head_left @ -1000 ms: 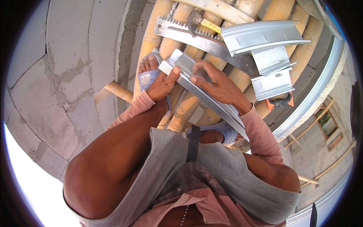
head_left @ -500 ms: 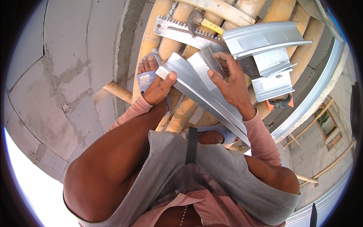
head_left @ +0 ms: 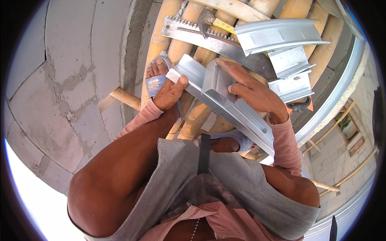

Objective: The person assembles metal frame components on a bamboo scaffold, aligning small metal brackets onto a longer metal rail and securing them with a power drill and screws.

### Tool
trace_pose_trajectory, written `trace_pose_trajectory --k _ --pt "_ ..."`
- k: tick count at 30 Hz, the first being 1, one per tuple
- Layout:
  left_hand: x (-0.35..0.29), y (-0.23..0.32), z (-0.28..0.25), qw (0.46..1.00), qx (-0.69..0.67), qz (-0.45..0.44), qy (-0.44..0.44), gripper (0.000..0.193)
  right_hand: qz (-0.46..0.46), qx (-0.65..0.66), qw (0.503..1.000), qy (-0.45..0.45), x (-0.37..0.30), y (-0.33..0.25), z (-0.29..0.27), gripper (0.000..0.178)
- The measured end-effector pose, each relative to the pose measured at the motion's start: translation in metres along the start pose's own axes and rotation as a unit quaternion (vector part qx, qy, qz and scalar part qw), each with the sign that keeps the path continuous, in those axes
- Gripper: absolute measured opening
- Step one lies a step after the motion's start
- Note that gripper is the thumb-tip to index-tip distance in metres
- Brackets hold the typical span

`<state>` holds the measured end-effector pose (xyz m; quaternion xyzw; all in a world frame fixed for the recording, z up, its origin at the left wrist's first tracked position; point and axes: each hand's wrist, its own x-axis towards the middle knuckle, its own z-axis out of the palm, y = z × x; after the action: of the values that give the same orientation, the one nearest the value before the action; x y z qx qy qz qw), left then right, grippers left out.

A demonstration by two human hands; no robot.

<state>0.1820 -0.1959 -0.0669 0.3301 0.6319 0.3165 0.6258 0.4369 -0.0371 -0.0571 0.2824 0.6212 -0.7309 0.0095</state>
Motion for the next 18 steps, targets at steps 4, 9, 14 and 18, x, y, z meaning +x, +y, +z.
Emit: trace_pose_trajectory --k 4,9,14,18 --pt "-0.001 -0.006 -0.003 1.000 0.021 -0.004 0.001 0.086 -0.038 0.003 0.990 -0.138 -0.005 0.003 -0.019 0.083" --pt "-0.002 -0.019 -0.007 0.998 0.057 0.016 0.013 0.090 -0.148 -0.110 0.968 -0.170 0.001 0.005 -0.027 0.090" --pt "-0.005 -0.019 -0.006 0.997 0.078 0.014 0.023 0.089 0.058 -0.107 0.990 -0.072 -0.005 0.001 -0.024 0.085" --pt "-0.008 -0.017 -0.006 0.995 0.098 0.009 0.036 0.089 0.185 -0.194 0.963 -0.020 -0.002 -0.004 0.003 0.087"
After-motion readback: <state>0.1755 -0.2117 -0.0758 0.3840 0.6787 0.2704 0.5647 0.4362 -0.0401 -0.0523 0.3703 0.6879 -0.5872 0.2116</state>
